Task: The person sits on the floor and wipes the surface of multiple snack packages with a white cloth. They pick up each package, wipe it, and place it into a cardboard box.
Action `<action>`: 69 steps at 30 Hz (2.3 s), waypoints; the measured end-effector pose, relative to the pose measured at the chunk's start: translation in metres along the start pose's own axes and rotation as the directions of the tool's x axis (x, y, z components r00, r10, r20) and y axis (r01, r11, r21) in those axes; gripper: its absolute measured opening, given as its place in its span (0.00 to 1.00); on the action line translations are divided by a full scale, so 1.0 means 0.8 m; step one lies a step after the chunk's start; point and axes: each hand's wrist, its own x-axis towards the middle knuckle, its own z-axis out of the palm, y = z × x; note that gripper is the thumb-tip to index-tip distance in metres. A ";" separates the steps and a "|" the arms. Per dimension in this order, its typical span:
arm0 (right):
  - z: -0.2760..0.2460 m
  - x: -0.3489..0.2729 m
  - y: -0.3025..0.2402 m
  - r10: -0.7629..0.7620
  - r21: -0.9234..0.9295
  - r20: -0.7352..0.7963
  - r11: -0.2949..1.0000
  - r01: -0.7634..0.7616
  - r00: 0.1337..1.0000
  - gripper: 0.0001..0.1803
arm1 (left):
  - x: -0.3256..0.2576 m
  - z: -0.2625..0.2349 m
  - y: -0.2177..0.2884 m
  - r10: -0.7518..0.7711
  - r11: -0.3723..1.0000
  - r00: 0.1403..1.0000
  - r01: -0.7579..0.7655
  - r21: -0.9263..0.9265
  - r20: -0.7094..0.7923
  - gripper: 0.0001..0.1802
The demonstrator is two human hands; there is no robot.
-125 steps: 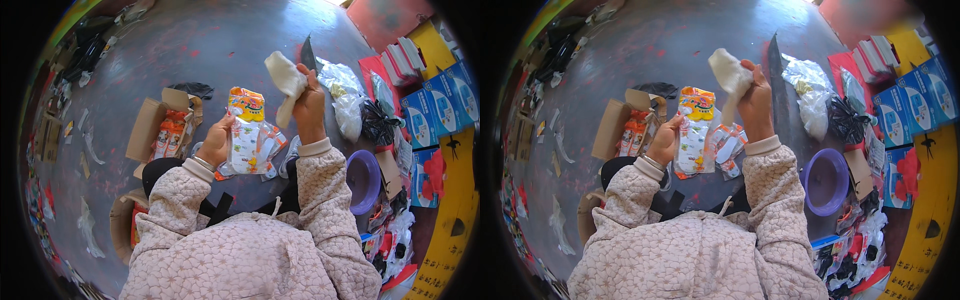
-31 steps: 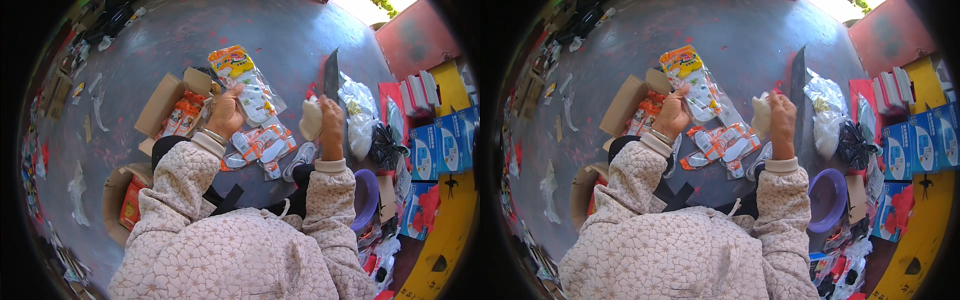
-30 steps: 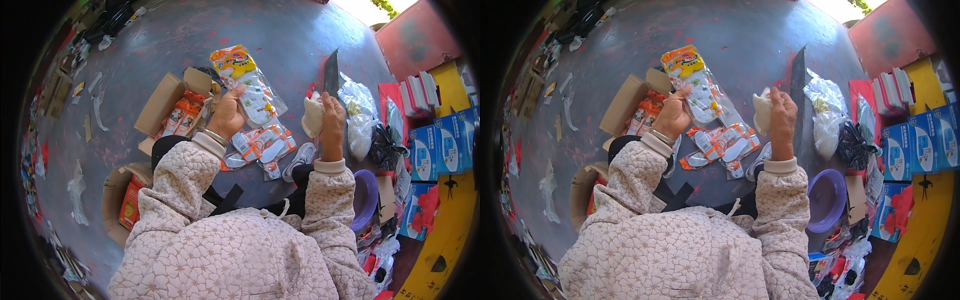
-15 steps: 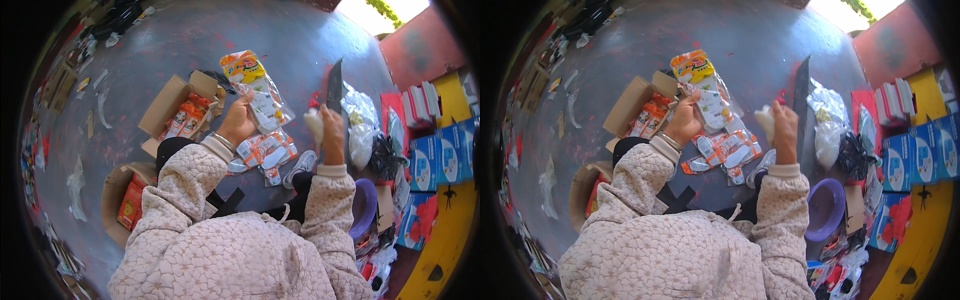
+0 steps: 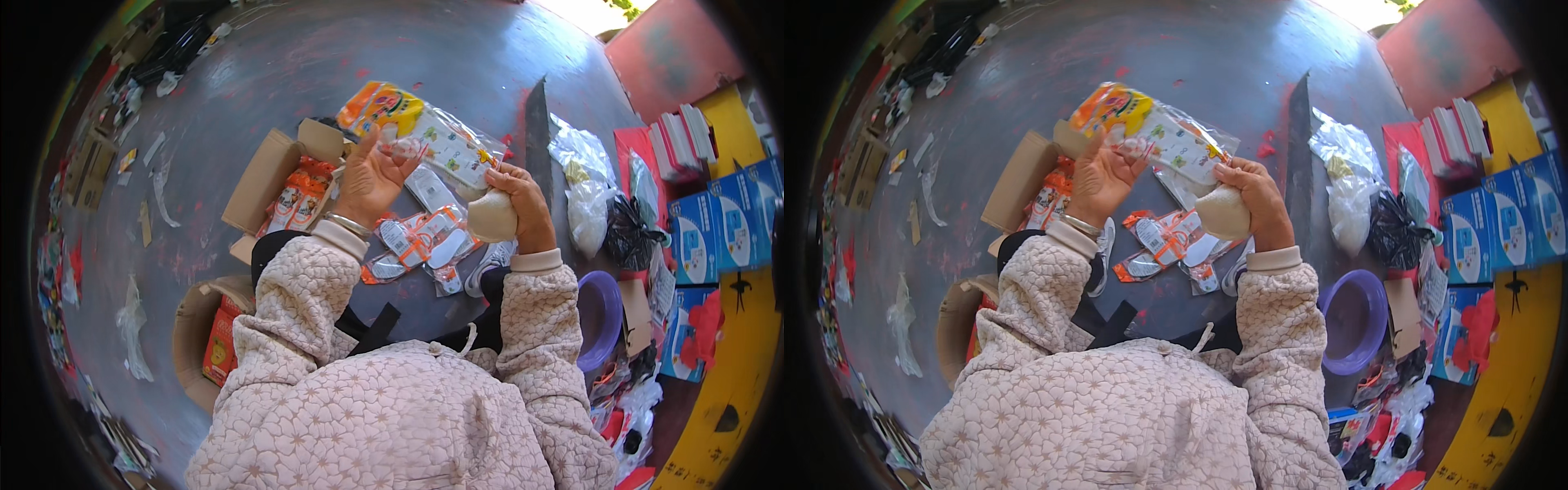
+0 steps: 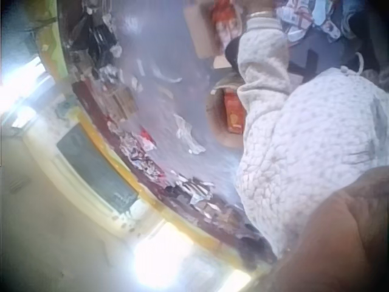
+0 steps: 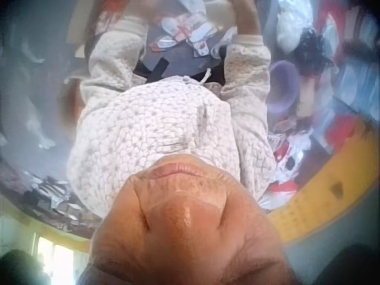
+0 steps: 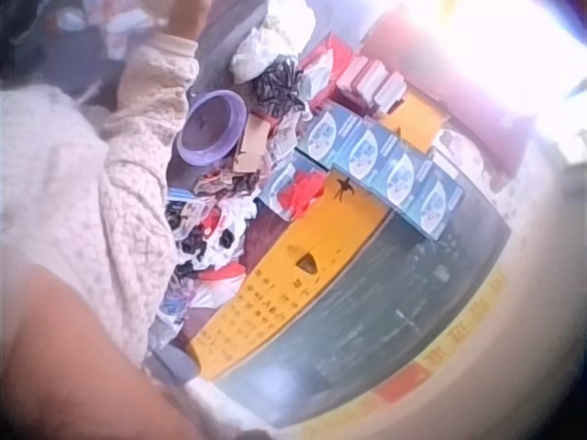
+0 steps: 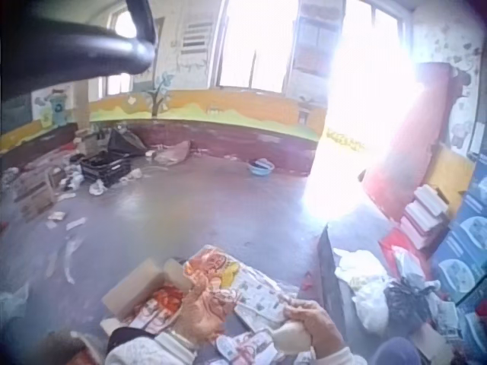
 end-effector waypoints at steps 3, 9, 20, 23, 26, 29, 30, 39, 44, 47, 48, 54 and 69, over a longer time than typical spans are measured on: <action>-0.011 -0.009 -0.006 -0.001 -0.102 0.001 0.995 0.001 1.000 0.09 | -0.008 0.007 -0.019 -0.090 0.995 0.995 0.088 0.054 0.035 0.20; -0.025 -0.009 -0.023 -0.181 -0.425 -0.259 0.903 0.057 0.949 0.11 | -0.004 0.000 -0.030 -0.149 0.987 0.989 0.148 0.068 0.009 0.19; 0.067 0.023 0.051 -0.791 -0.905 0.345 -0.139 0.401 0.505 0.07 | 0.002 -0.022 -0.044 -0.258 0.956 0.953 0.276 -0.100 0.160 0.20; 0.020 0.027 0.031 -0.787 -0.924 0.359 -0.376 0.071 0.503 0.06 | -0.011 0.013 -0.035 -0.148 0.987 0.989 0.147 0.060 0.016 0.22; -0.029 0.017 0.006 -0.872 -0.984 -0.120 0.042 -0.173 0.474 0.10 | -0.014 0.006 -0.022 -0.053 0.971 0.998 0.061 0.231 -0.039 0.21; -0.035 0.000 -0.020 -0.857 -0.904 -0.394 0.427 0.031 0.332 0.12 | -0.009 0.000 -0.028 -0.034 0.973 0.998 0.046 0.225 -0.055 0.20; -0.033 -0.003 -0.023 -0.817 -0.825 -0.489 0.547 0.142 0.306 0.13 | -0.009 0.001 -0.033 -0.030 0.968 0.997 0.046 0.247 -0.065 0.20; 0.067 0.016 0.036 -0.765 -0.936 0.255 -0.042 0.349 0.591 0.06 | -0.016 -0.006 -0.054 -0.245 0.953 0.969 0.239 0.185 0.011 0.22; -0.033 0.018 -0.006 -0.845 -0.958 -0.187 0.271 0.099 0.501 0.08 | -0.024 0.015 -0.031 -0.162 0.888 0.987 0.156 0.433 -0.023 0.20; -0.060 -0.006 -0.038 -0.620 -0.712 -0.533 0.697 0.091 0.576 0.11 | -0.024 0.013 -0.022 -0.169 0.900 0.986 0.155 0.407 -0.001 0.18; -0.069 -0.010 -0.038 -0.555 -0.611 -0.539 0.776 0.160 0.634 0.11 | -0.023 0.013 -0.020 -0.194 0.911 0.981 0.170 0.375 0.025 0.18; -0.108 -0.021 -0.047 -0.240 0.293 -0.458 0.868 0.401 0.856 0.10 | -0.020 0.010 -0.020 -0.164 0.924 0.985 0.171 0.342 -0.051 0.15; -0.028 0.004 0.006 -0.400 -0.881 -0.171 0.472 0.042 0.900 0.18 | -0.029 0.023 -0.022 -0.321 0.806 0.947 0.288 0.517 -0.027 0.16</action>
